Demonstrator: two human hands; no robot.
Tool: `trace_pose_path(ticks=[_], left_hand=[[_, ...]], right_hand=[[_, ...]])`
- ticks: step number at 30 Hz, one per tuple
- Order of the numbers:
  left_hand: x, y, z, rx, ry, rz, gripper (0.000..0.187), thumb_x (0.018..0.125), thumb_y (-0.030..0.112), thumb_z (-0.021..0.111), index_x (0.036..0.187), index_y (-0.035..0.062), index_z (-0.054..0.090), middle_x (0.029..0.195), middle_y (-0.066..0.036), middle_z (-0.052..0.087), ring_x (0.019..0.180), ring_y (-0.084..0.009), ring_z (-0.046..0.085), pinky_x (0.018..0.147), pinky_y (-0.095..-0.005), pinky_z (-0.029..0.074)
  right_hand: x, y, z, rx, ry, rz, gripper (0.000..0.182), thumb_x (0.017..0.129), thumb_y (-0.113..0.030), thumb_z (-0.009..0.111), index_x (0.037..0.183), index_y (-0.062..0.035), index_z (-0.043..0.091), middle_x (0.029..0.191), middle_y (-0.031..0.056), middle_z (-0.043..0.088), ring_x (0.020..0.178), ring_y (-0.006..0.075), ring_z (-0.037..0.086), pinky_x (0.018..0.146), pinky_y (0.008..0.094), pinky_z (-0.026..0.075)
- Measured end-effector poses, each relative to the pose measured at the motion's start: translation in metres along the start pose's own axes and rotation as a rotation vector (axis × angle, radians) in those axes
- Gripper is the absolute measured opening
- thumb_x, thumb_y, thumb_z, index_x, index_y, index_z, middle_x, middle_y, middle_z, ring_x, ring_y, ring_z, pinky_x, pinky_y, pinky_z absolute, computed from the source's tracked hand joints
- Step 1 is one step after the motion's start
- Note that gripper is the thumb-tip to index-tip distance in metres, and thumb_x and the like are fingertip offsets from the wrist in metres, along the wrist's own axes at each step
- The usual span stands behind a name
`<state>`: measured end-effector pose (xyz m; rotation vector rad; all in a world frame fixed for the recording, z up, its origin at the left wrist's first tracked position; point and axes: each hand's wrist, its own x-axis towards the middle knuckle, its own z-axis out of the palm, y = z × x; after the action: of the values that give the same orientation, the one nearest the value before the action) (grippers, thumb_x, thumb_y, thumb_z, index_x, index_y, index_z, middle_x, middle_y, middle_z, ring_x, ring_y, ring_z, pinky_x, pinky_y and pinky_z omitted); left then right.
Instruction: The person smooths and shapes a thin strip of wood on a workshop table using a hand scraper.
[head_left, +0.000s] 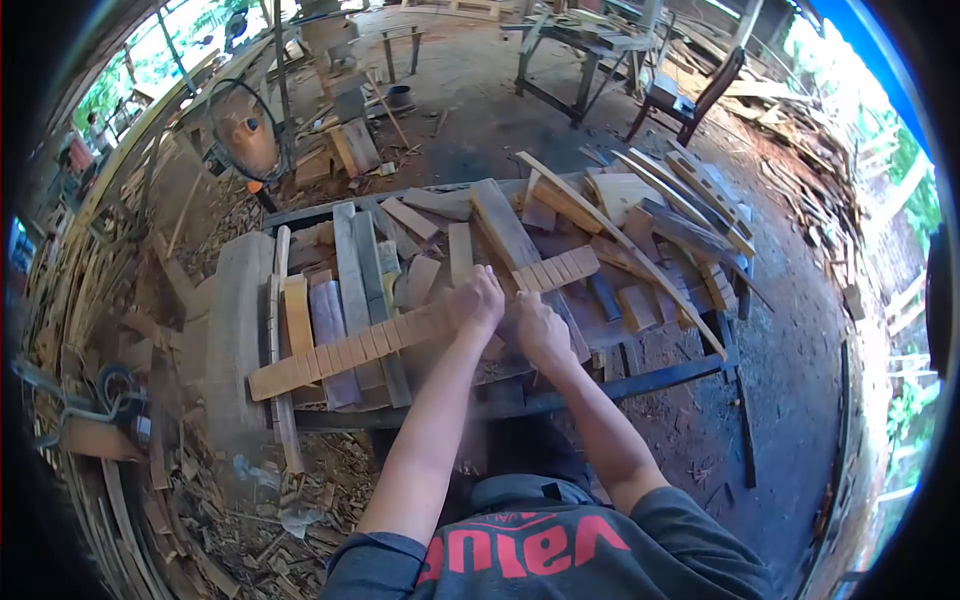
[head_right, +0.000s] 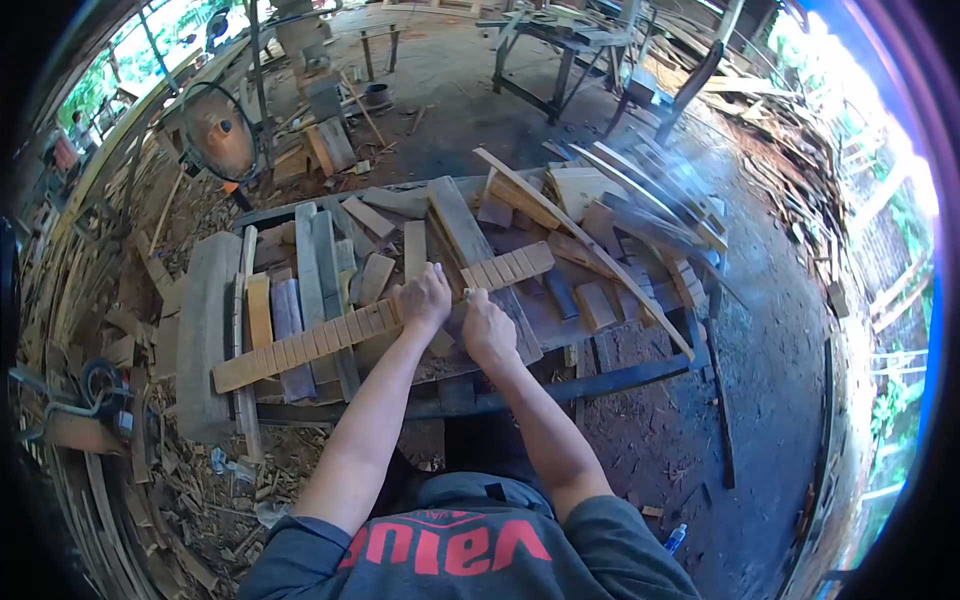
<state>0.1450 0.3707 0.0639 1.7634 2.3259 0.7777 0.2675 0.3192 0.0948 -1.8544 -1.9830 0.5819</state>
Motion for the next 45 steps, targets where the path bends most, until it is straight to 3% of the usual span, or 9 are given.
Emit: trace_pose_path(ticks=[3, 8, 11, 13, 18, 27, 32, 39, 45], left_hand=[[-0.001, 0.000, 0.000, 0.047, 0.024, 0.012, 0.037, 0.098, 0.031, 0.033, 0.085, 0.0087, 0.059, 0.071, -0.018, 0.066, 0.069, -0.0358, 0.066, 0.074, -0.0511, 0.044], [0.000, 0.000, -0.005, 0.047, 0.033, 0.000, 0.034, 0.097, 0.030, 0.036, 0.085, 0.0074, 0.058, 0.077, -0.017, 0.066, 0.075, -0.0361, 0.065, 0.073, -0.0529, 0.044], [0.005, -0.008, -0.002, -0.071, 0.072, 0.009, 0.033, 0.097, 0.029, 0.036, 0.089, 0.0070, 0.060, 0.086, -0.016, 0.066, 0.078, -0.0360, 0.065, 0.076, -0.0527, 0.045], [0.005, -0.015, 0.001, -0.017, 0.076, 0.068, 0.034, 0.096, 0.032, 0.040, 0.089, 0.0058, 0.061, 0.090, -0.015, 0.064, 0.089, -0.0357, 0.062, 0.076, -0.0533, 0.044], [-0.010, -0.005, -0.010, 0.272, 0.070, 0.008, 0.049, 0.095, 0.036, 0.038, 0.074, 0.0068, 0.071, 0.083, -0.014, 0.069, 0.086, -0.0296, 0.062, 0.084, -0.0477, 0.037], [-0.010, -0.001, -0.015, 0.243, 0.111, 0.015, 0.044, 0.093, 0.032, 0.040, 0.068, 0.0101, 0.069, 0.073, -0.013, 0.069, 0.076, -0.0307, 0.066, 0.082, -0.0471, 0.039], [-0.011, -0.002, -0.013, 0.236, 0.088, 0.007, 0.043, 0.093, 0.032, 0.040, 0.070, 0.0100, 0.070, 0.073, -0.014, 0.069, 0.076, -0.0314, 0.066, 0.082, -0.0481, 0.039], [-0.009, 0.002, -0.017, 0.209, 0.114, -0.005, 0.045, 0.092, 0.032, 0.042, 0.066, 0.0081, 0.071, 0.071, -0.014, 0.069, 0.077, -0.0316, 0.066, 0.080, -0.0476, 0.039], [-0.008, 0.000, -0.013, 0.205, 0.079, -0.028, 0.045, 0.092, 0.032, 0.041, 0.068, 0.0078, 0.071, 0.073, -0.014, 0.069, 0.079, -0.0316, 0.066, 0.082, -0.0477, 0.038]], right_hand=[[-0.013, 0.009, -0.004, -0.010, -0.043, -0.013, 0.017, 0.092, -0.014, 0.038, 0.100, -0.0009, 0.046, 0.081, 0.0279, 0.065, 0.079, 0.0440, 0.064, 0.072, 0.0530, 0.050], [-0.115, 0.046, -0.036, -0.001, -0.180, 0.083, 0.015, 0.092, -0.014, 0.041, 0.097, -0.0002, 0.044, 0.080, 0.0289, 0.063, 0.078, 0.0460, 0.062, 0.069, 0.0552, 0.048], [-0.133, 0.049, -0.046, 0.045, -0.078, 0.076, 0.016, 0.093, -0.016, 0.042, 0.096, -0.0006, 0.043, 0.078, 0.0285, 0.062, 0.076, 0.0465, 0.061, 0.068, 0.0561, 0.047], [-0.122, 0.038, -0.043, 0.079, -0.066, 0.060, 0.016, 0.093, -0.016, 0.042, 0.095, -0.0006, 0.042, 0.078, 0.0285, 0.061, 0.076, 0.0468, 0.061, 0.068, 0.0563, 0.047], [-0.084, 0.024, -0.015, 0.081, -0.094, -0.034, 0.013, 0.093, -0.013, 0.043, 0.095, -0.0006, 0.041, 0.080, 0.0280, 0.061, 0.075, 0.0480, 0.061, 0.066, 0.0558, 0.048], [-0.069, 0.002, -0.007, 0.001, -0.077, 0.083, 0.013, 0.091, -0.011, 0.043, 0.099, -0.0006, 0.043, 0.084, 0.0283, 0.063, 0.080, 0.0464, 0.063, 0.071, 0.0543, 0.049], [-0.007, -0.015, 0.010, 0.006, -0.041, -0.021, 0.015, 0.091, -0.012, 0.041, 0.101, -0.0020, 0.044, 0.083, 0.0279, 0.064, 0.080, 0.0452, 0.063, 0.070, 0.0529, 0.050], [-0.071, -0.005, -0.013, -0.117, -0.149, 0.123, 0.012, 0.089, -0.010, 0.045, 0.097, -0.0018, 0.045, 0.086, 0.0253, 0.065, 0.082, 0.0394, 0.067, 0.070, 0.0481, 0.053], [-0.022, -0.010, 0.004, -0.032, -0.048, 0.009, 0.011, 0.089, -0.011, 0.044, 0.096, -0.0020, 0.045, 0.083, 0.0252, 0.065, 0.080, 0.0391, 0.067, 0.070, 0.0481, 0.053]])
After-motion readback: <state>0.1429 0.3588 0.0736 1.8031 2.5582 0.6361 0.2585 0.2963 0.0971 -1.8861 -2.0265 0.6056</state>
